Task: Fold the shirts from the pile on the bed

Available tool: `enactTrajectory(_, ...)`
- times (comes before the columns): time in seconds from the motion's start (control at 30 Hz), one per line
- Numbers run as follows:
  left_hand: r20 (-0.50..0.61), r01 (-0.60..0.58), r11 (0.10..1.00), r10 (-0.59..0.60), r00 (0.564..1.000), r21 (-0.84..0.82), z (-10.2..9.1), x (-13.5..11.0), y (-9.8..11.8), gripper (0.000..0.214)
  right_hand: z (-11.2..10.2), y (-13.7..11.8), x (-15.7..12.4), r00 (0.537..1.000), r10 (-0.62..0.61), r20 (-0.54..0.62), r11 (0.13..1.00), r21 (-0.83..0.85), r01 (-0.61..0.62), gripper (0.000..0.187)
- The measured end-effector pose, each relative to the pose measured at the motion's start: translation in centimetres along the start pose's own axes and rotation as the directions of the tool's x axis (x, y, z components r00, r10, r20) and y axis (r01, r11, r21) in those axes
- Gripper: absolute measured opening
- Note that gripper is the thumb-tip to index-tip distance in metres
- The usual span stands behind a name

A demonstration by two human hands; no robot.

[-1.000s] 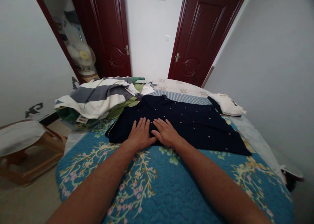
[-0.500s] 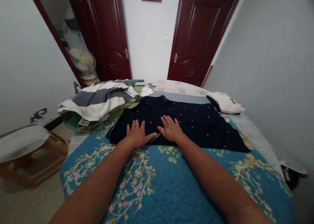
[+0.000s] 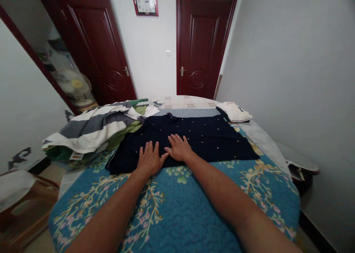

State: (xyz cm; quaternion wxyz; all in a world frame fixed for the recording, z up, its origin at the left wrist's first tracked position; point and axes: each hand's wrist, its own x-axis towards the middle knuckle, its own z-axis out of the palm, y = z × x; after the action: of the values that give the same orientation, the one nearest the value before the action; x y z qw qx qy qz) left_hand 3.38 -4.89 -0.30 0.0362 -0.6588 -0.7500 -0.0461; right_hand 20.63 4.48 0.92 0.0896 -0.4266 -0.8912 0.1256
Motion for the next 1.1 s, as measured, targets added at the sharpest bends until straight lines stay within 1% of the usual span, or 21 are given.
enactTrajectory(0.13, -0.015, 0.082, 0.996, -0.082, 0.997, 0.023, -0.3, -1.0, -0.3, 0.1, 0.2, 0.0, -0.2, 1.0, 0.0, -0.015, 1.0, 0.002, 0.0, 0.08)
enactTrajectory(0.37, 0.01, 0.131, 0.991, -0.132, 0.991, 0.032, -0.5, -3.9, -1.6, 0.105, 1.0, 0.4, 0.0, 1.0, 0.013, 0.005, 0.999, -0.035, -0.013, 0.084)
enactTrajectory(0.57, 0.031, 0.192, 0.98, -0.193, 0.981, 0.049, -1.0, -5.2, -1.5, 0.106, 0.9, 0.7, -0.5, 0.997, 0.074, 0.008, 0.995, -0.064, -0.073, 0.09)
enactTrajectory(0.87, 0.043, 0.199, 0.98, -0.2, 0.979, 0.03, -1.3, -7.0, -1.8, 0.106, 0.9, 1.8, -2.1, 0.993, 0.119, 0.015, 0.988, -0.1, -0.117, 0.093)
enactTrajectory(1.1, 0.01, 0.178, 0.984, -0.178, 0.984, 0.031, -1.1, -8.0, -2.2, 0.105, 0.6, 3.9, -4.4, 0.992, 0.129, 0.008, 0.984, -0.129, -0.127, 0.091)
